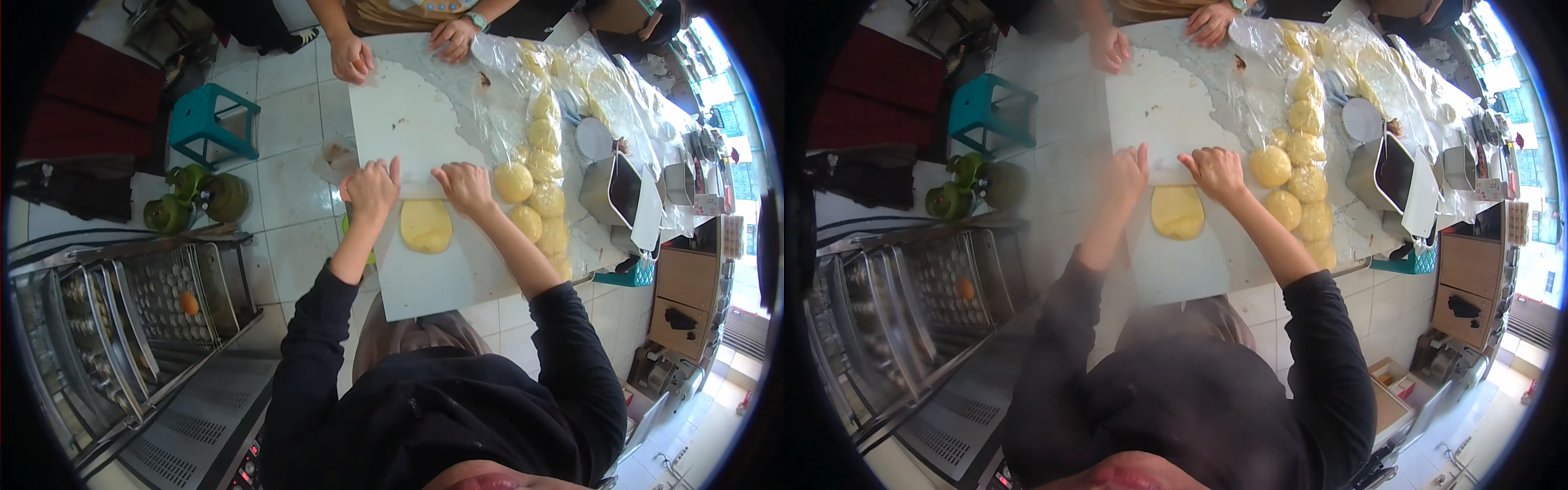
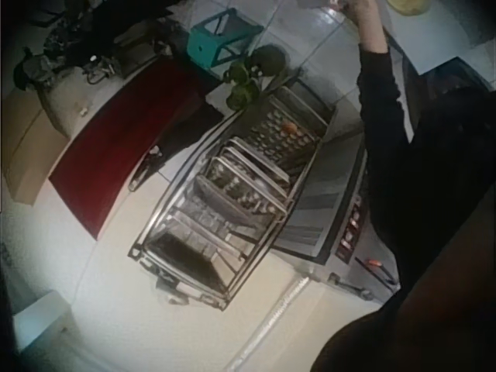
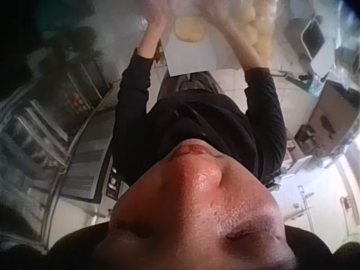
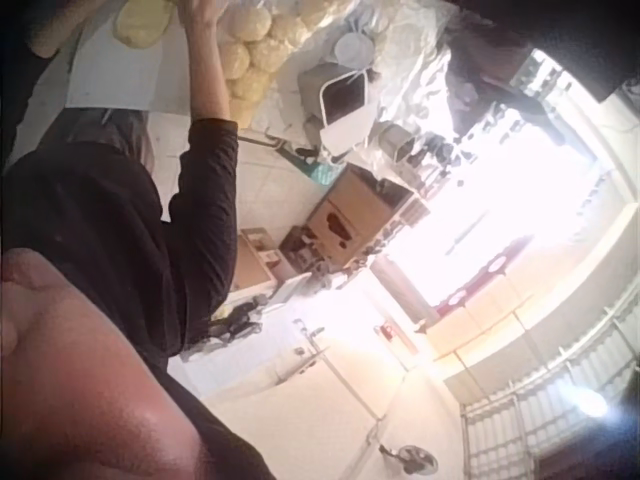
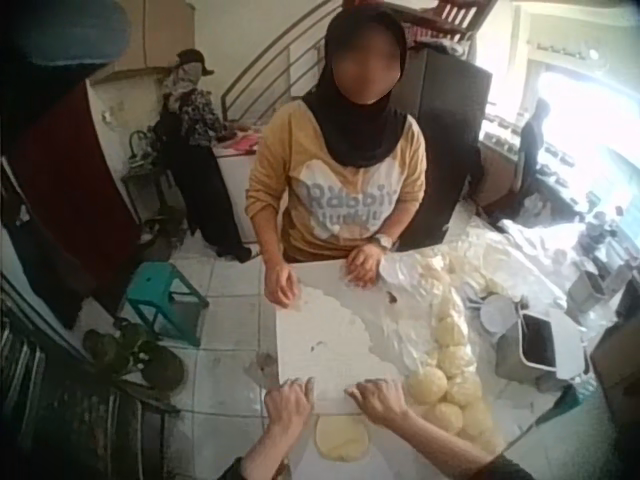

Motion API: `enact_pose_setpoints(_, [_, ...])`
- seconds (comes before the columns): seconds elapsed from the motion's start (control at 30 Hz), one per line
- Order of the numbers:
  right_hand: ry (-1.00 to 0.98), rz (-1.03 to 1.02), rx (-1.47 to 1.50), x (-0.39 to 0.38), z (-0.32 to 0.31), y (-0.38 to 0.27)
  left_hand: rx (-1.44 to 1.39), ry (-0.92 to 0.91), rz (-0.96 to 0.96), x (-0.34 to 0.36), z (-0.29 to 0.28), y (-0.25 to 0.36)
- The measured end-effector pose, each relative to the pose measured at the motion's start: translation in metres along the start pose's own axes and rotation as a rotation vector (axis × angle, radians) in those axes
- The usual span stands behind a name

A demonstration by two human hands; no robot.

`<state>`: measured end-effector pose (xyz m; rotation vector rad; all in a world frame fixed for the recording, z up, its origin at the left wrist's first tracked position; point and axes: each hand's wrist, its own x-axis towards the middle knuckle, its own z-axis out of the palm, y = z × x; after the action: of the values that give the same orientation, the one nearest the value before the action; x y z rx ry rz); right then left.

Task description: The person flattens balls of dough using a rolling pin, adds a chocolate-like filling by hand, rolls the dough into shapes, and places them onto a tray.

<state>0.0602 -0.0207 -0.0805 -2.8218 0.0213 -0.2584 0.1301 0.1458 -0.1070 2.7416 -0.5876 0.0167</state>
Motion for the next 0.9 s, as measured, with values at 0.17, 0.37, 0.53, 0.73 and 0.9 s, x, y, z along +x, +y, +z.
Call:
enact_pose_setpoints(0.17, [0.024, 0.038, 0.114, -0.024, -0.009, -0.006, -0.080, -0.137, -0.046, -0.023, -0.015, 0.004])
enact_pose_setpoints(0.37, [0.000, 0.021, -0.034, -0.023, -0.008, -0.017, 0.020, 0.002, -0.011, -0.046, -0.020, 0.022])
enact_pose_setpoints(0.53, [-0.051, -0.070, -0.038, -0.102, -0.005, -0.031, 0.082, 0.062, 0.027, -0.128, -0.008, 0.034])
enact_pose_setpoints(0.73, [-0.337, -0.250, 0.145, -0.155, -0.035, -0.027, -0.024, 0.222, 0.101, -0.231, -0.006, 0.043])
enact_pose_setpoints(0.9, [0.018, -0.167, 0.464, -0.059, 0.000, -0.008, -0.145, 0.293, 0.212, -0.268, -0.017, 0.045])
